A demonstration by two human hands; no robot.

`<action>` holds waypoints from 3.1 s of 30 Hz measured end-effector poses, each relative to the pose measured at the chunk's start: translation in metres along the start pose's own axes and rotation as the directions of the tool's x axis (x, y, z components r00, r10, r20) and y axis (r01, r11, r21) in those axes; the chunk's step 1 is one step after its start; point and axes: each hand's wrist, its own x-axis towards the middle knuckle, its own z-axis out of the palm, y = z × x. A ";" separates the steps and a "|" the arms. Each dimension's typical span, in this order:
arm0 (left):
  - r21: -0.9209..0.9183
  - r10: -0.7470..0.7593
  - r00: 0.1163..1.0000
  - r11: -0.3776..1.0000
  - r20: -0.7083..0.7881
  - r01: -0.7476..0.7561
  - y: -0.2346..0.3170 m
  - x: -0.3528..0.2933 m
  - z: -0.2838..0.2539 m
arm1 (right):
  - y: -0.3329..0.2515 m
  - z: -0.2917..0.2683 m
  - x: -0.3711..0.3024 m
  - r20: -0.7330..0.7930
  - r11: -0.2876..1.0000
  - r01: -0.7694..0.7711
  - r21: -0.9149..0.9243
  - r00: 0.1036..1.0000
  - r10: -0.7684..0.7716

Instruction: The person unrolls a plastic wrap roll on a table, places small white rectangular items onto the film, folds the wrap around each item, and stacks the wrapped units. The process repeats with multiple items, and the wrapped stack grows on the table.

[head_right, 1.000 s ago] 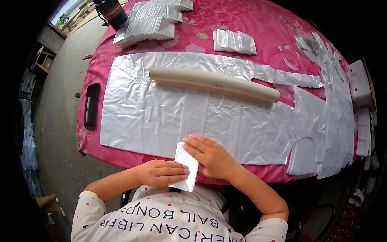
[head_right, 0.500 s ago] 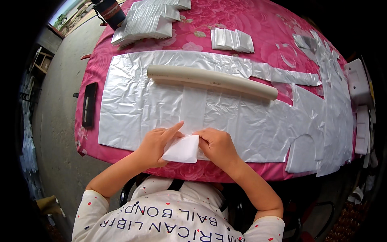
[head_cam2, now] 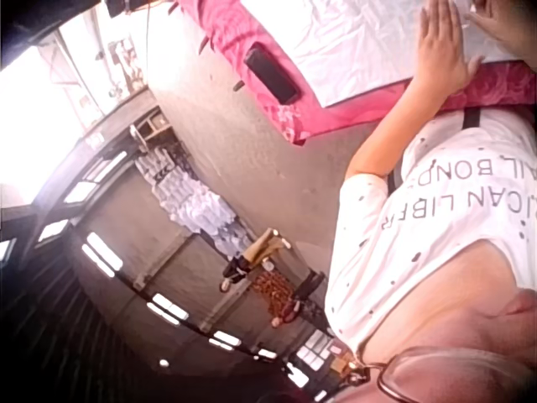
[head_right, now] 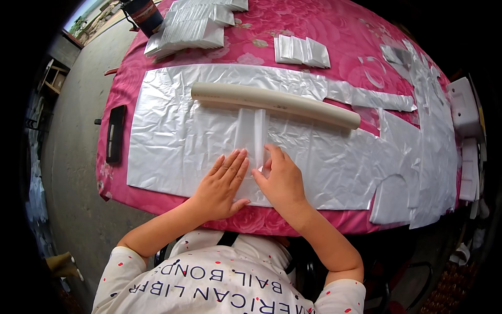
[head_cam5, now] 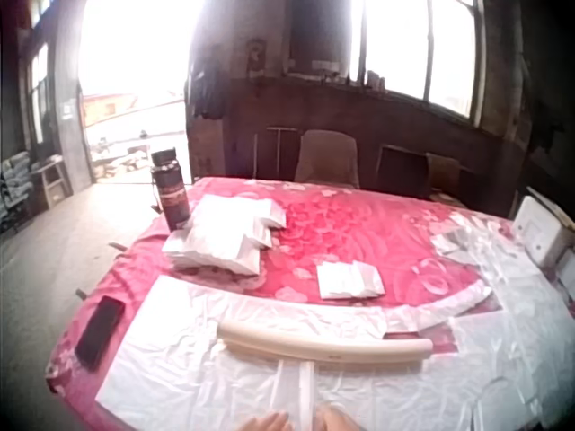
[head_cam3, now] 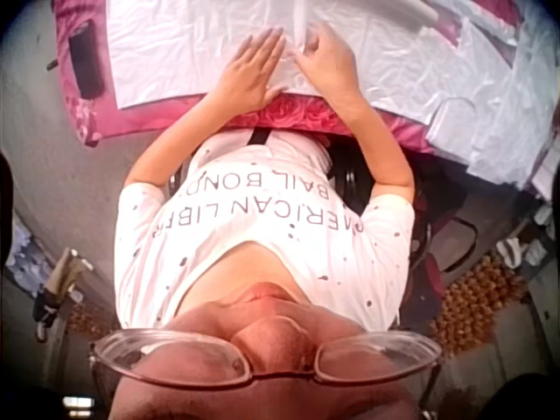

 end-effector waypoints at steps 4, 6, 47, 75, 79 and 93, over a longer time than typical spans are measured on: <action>-0.042 -0.001 0.999 0.999 -0.048 -0.001 0.001 0.004 -0.006 | 0.024 -0.004 0.007 0.004 0.702 0.605 -0.374 0.758 -0.652; -0.087 -0.002 0.991 0.996 -0.133 -0.010 -0.004 0.010 -0.006 | 0.026 -0.014 0.018 0.153 0.635 0.688 -0.350 0.711 -0.686; -0.483 -0.519 0.854 0.758 -0.040 0.438 -0.011 0.042 -0.024 | 0.007 -0.025 0.031 0.394 0.921 -0.353 0.163 0.879 0.267; -0.953 -0.297 0.955 0.295 -0.024 0.068 0.009 -0.042 -0.011 | 0.012 0.009 0.036 0.103 0.740 0.575 -0.349 0.809 -0.579; -0.728 -0.191 0.704 -0.239 0.684 0.642 0.007 -0.125 -0.005 | -0.011 0.059 0.010 0.215 0.739 0.585 -0.334 0.811 -0.545; -0.719 -0.612 0.746 0.392 0.263 0.574 0.010 -0.147 -0.028 | -0.068 0.086 -0.056 0.595 0.590 0.807 -0.008 0.479 -0.646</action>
